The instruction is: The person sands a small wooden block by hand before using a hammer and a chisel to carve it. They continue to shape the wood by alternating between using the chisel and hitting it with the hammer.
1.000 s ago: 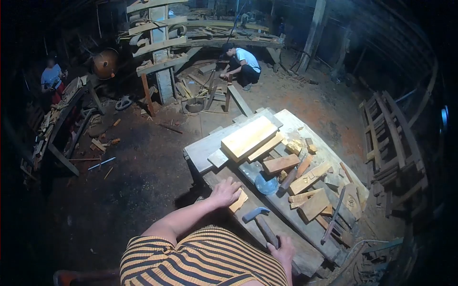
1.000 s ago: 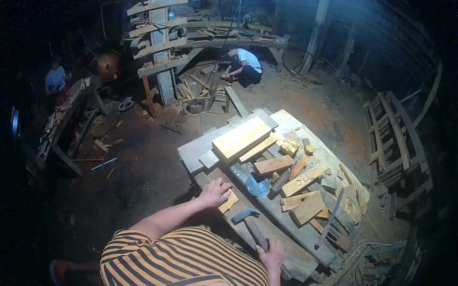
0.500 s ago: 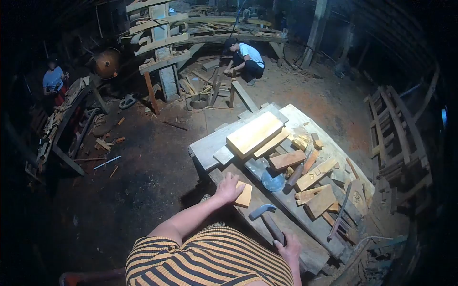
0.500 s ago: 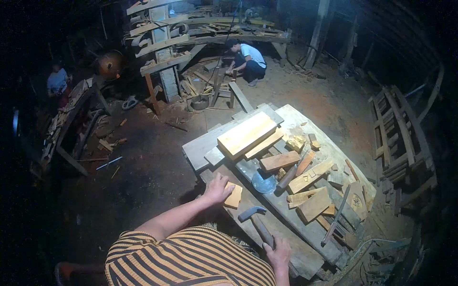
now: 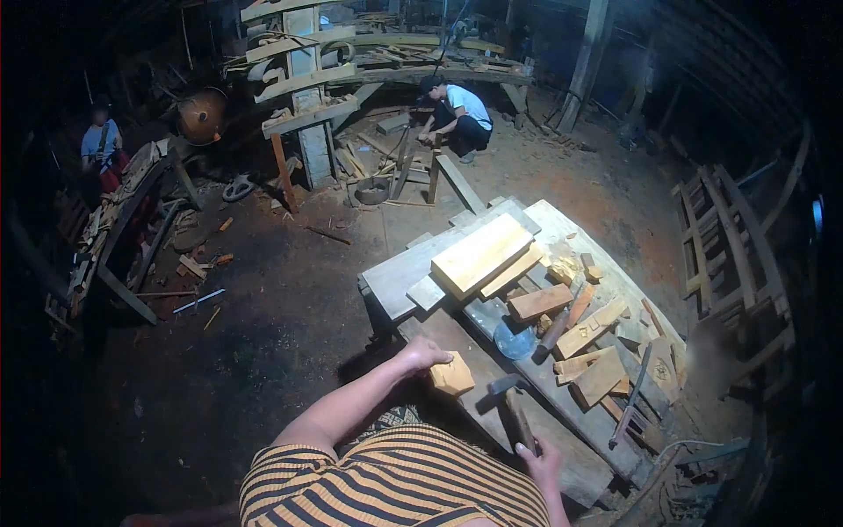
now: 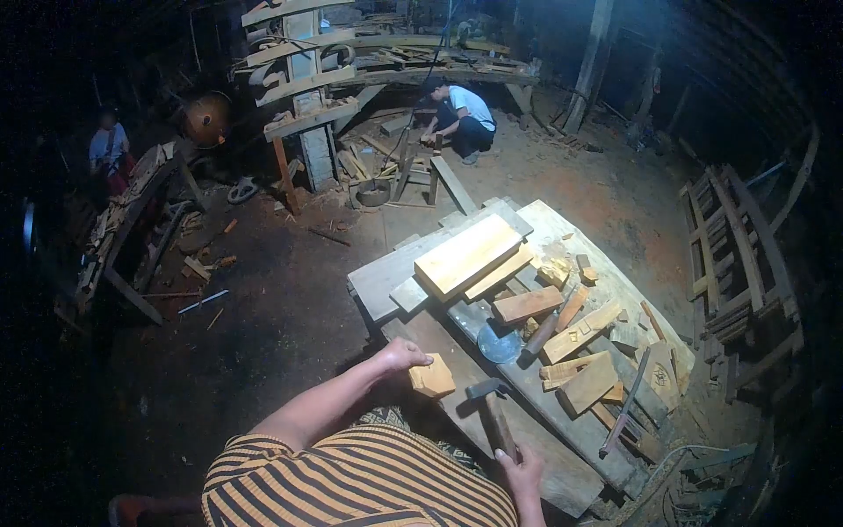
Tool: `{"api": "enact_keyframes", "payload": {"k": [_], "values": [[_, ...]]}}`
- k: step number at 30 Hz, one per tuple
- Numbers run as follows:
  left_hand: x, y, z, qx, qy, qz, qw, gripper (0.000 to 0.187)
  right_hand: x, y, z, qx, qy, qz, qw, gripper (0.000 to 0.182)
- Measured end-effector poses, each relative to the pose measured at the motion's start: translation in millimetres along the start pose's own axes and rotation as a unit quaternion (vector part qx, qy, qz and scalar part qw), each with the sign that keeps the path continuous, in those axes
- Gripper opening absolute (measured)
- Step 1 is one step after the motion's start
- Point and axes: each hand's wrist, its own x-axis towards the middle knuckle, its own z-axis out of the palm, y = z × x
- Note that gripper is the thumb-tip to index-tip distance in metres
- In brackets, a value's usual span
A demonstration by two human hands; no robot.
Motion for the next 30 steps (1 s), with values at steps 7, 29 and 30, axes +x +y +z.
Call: {"api": "enact_keyframes", "payload": {"k": [7,29,30], "values": [[-50,20,-19,-0.261,0.054,-0.001,0.964,0.026,3,-31,7,0.278,-0.057,0.065,0.957,0.028],[-27,-8,28,-0.278,0.152,-0.011,0.948,0.034,54,-123,35,0.304,-0.124,-0.005,0.945,0.027],[-26,-6,28,-0.274,0.158,-0.015,0.949,0.031,55,-130,37,0.299,-0.128,-0.005,0.945,0.028]]}}
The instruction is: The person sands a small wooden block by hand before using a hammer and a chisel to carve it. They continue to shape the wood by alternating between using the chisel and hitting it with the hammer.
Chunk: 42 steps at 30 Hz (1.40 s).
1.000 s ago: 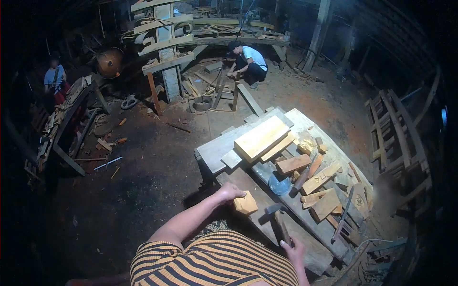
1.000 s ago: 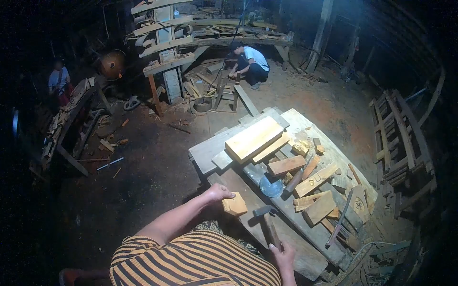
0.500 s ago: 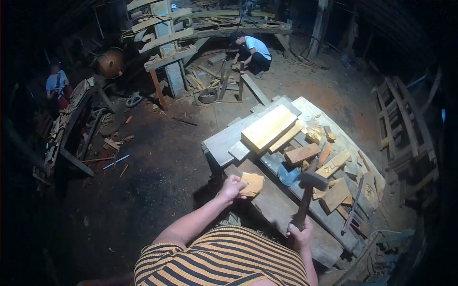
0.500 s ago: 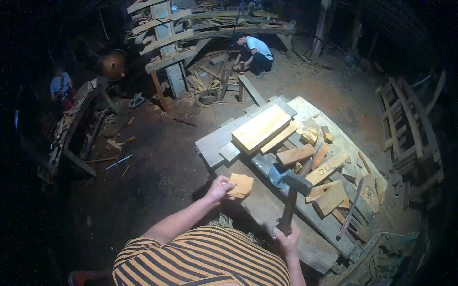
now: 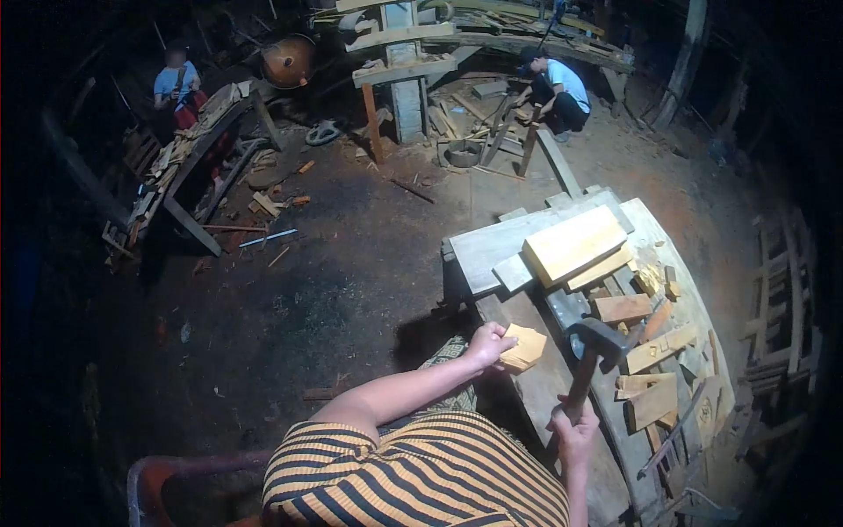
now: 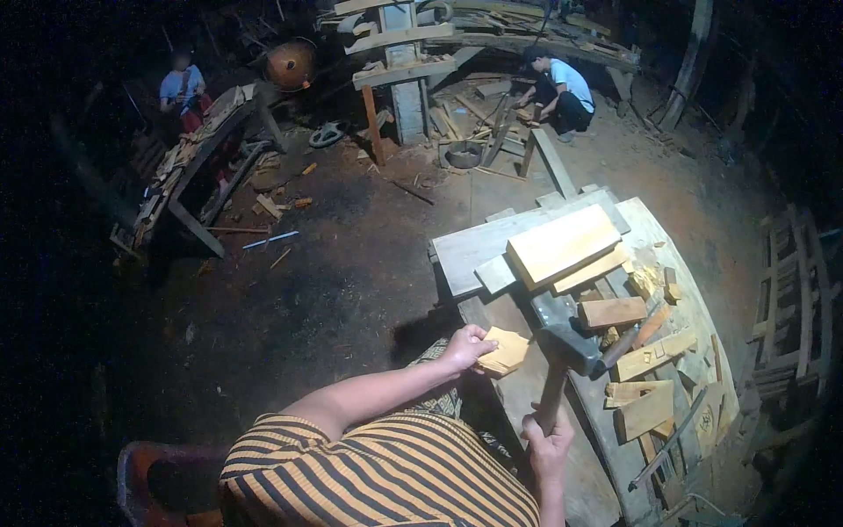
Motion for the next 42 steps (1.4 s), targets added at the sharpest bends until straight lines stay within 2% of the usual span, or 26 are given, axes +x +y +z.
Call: {"api": "enact_keyframes", "payload": {"k": [2,4,5,7,8,10,12,14,17,18,20,22,24,26,28,29,30,32,36,38,40,42], "values": [[3,3,1,0.002,0.007,-0.002,1.000,0.028,2,-1,5,-0.031,-0.005,-0.002,1.000,0.028],[2,10,-2,0.015,-0.034,-0.061,0.997,0.024,0,8,4,-0.024,-0.016,0.054,0.998,0.026],[0,14,-3,0.012,-0.030,-0.065,0.997,0.024,0,10,6,-0.023,-0.025,0.053,0.998,0.024],[-1,20,-2,-0.003,-0.103,-0.086,0.991,0.025,-2,18,2,-0.010,-0.023,0.063,0.998,0.023],[3,14,-1,-0.004,-0.102,-0.088,0.991,0.025,-2,21,1,0.004,-0.014,0.069,0.997,0.022],[7,8,4,0.047,-0.106,-0.031,0.993,0.024,-1,23,0,-0.001,-0.008,0.064,0.998,0.022],[2,10,12,-0.048,-0.103,-0.003,0.994,0.019,-3,25,-4,-0.006,0.012,0.059,0.998,0.022],[2,14,11,-0.025,-0.112,-0.022,0.993,0.022,-2,23,-2,-0.030,0.009,0.039,0.999,0.021],[11,0,11,0.032,-0.116,0.026,0.992,0.023,-4,24,-2,-0.032,0.014,0.053,0.998,0.022],[11,0,10,0.115,-0.093,0.071,0.987,0.028,-5,25,-2,-0.039,0.010,0.049,0.998,0.022],[10,1,9,0.251,-0.029,0.082,0.964,0.051,-6,22,-2,-0.047,0.021,0.071,0.996,0.021],[1,7,11,0.307,0.017,0.132,0.942,0.074,-8,25,-5,0.004,0.005,0.071,0.997,0.019],[9,-8,5,0.340,-0.027,0.202,0.918,0.090,-9,21,-7,-0.009,0.001,0.046,0.999,0.021],[3,2,-5,0.277,-0.145,0.149,0.938,0.095,-9,17,-9,-0.008,0.009,0.073,0.997,0.024],[-20,45,-4,0.450,-0.169,0.157,0.863,0.101,-8,11,-4,-0.030,0.035,0.053,0.998,0.027],[-21,51,-2,0.504,-0.181,0.131,0.834,0.101,-7,12,-5,-0.029,0.027,0.041,0.998,0.027],[-23,49,-1,0.503,-0.186,0.130,0.834,0.101,-8,11,-5,-0.030,0.031,0.044,0.998,0.027],[-25,47,0,0.559,-0.163,0.151,0.799,0.101,-8,9,-3,-0.023,0.023,0.054,0.998,0.028],[-35,42,-5,0.545,-0.121,0.180,0.810,0.096,-7,26,0,-0.054,0.016,0.065,0.996,0.028],[-41,39,-5,0.572,-0.070,0.151,0.803,0.093,-7,37,6,-0.086,0.009,0.075,0.993,0.028],[-34,16,-9,0.540,-0.052,0.182,0.820,0.091,-4,50,10,-0.111,0.005,0.098,0.989,0.026],[-26,-5,-9,0.532,0.047,0.362,0.764,0.089,-2,63,14,-0.230,0.017,0.006,0.973,0.027]]}}
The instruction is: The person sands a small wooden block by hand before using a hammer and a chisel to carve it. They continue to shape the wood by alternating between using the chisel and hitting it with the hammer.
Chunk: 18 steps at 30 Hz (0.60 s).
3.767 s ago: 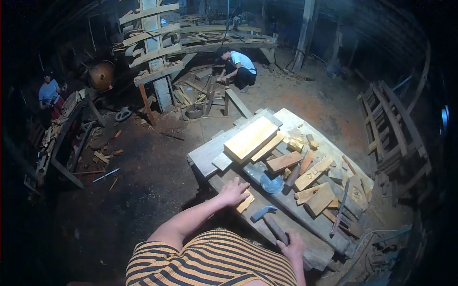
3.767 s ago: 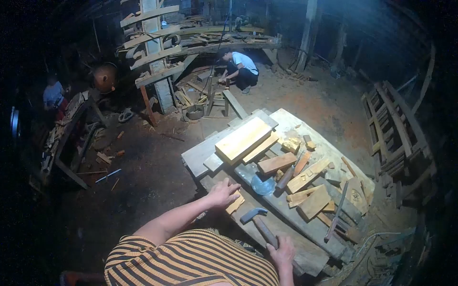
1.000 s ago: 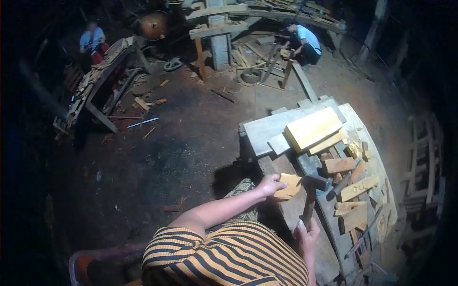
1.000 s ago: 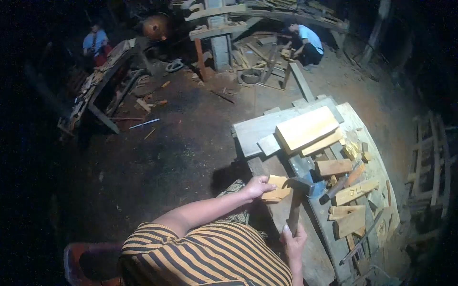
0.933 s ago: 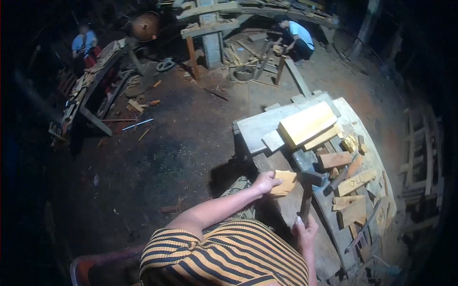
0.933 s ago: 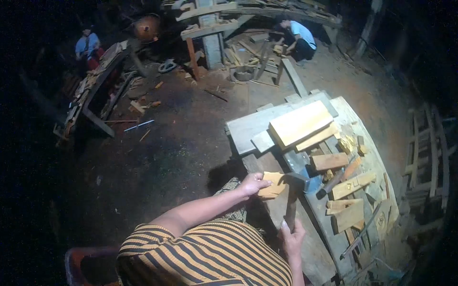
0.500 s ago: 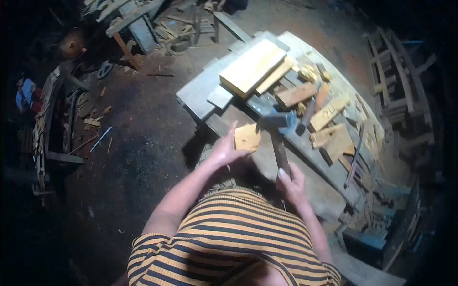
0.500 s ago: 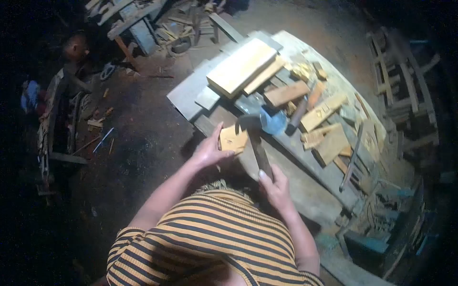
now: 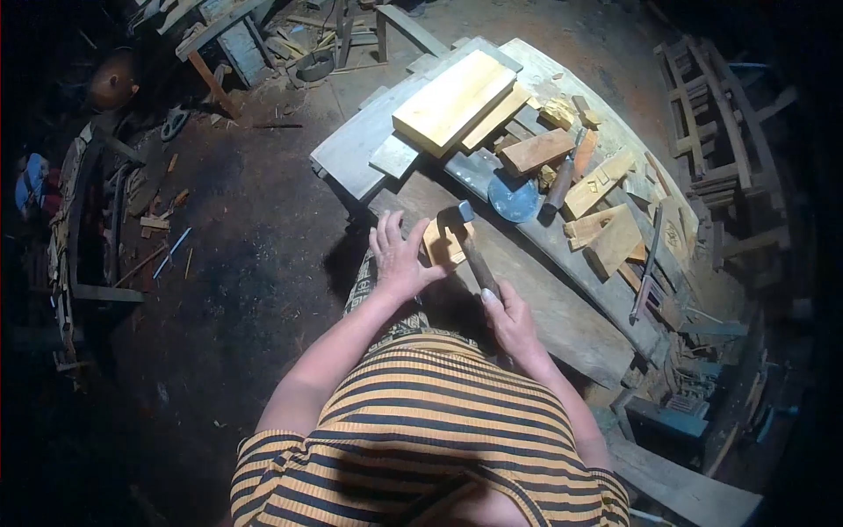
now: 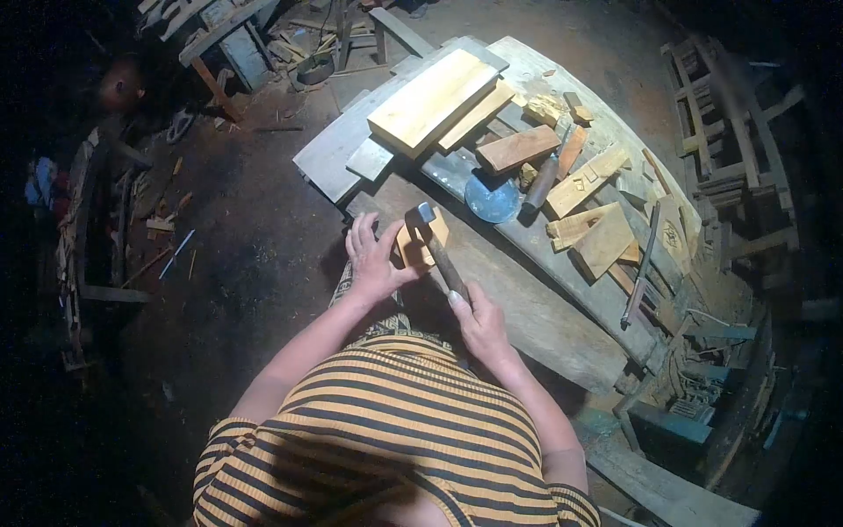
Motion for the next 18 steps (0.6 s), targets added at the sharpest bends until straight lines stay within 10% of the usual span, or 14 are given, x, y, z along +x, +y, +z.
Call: {"api": "enact_keyframes", "payload": {"k": [18], "values": [[-2,-15,32,-0.068,-0.041,0.010,0.997,0.113,-1,-4,20,-0.129,0.016,-0.015,0.991,0.034]]}}
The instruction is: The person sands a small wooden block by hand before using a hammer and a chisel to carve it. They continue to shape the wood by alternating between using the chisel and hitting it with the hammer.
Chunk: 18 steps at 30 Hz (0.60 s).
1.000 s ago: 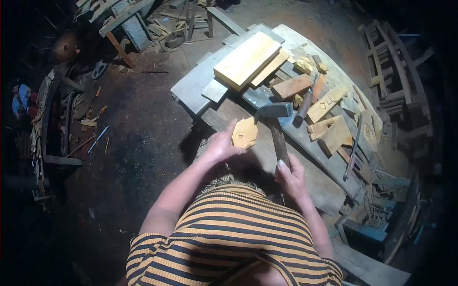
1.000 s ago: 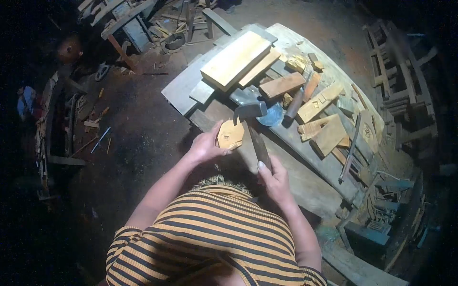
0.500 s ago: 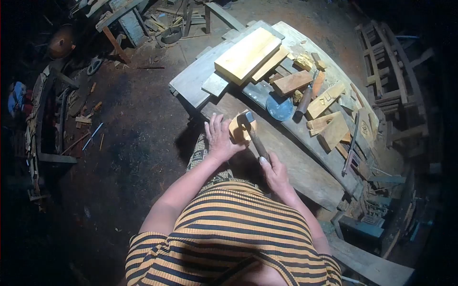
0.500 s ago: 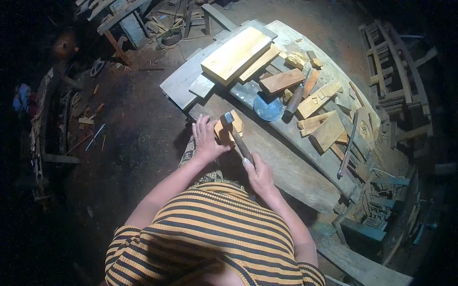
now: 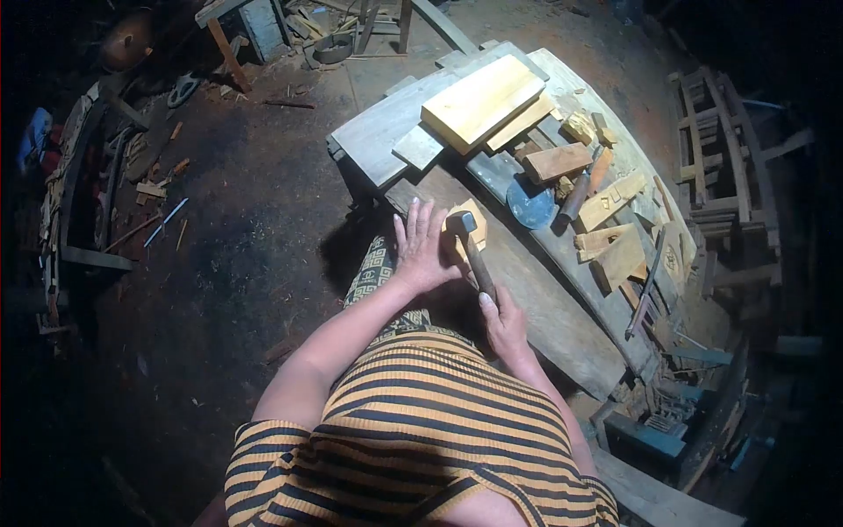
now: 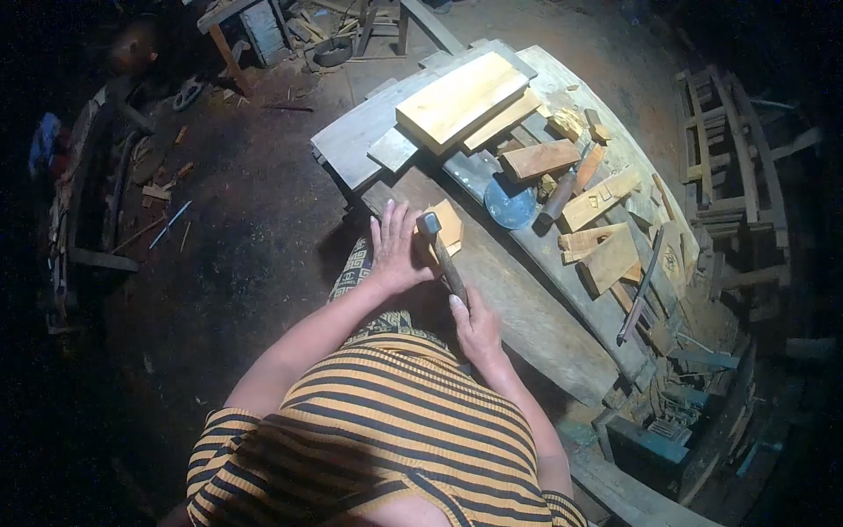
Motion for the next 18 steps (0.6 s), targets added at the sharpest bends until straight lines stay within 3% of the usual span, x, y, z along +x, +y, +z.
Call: {"api": "enact_keyframes", "payload": {"k": [7,9,13,18], "values": [[2,2,2,-0.008,0.027,0.014,1.000,0.111,0,4,0,0.050,-0.015,0.032,0.998,0.033],[1,4,-1,-0.019,0.028,0.009,0.999,0.111,-3,0,1,0.118,0.029,-0.003,0.993,0.033],[0,4,2,-0.024,0.015,0.004,1.000,0.111,-1,-8,-3,0.096,0.017,0.028,0.995,0.034],[-1,-3,7,0.002,0.025,0.017,1.000,0.112,0,5,8,0.006,0.027,-0.008,1.000,0.036]]}}
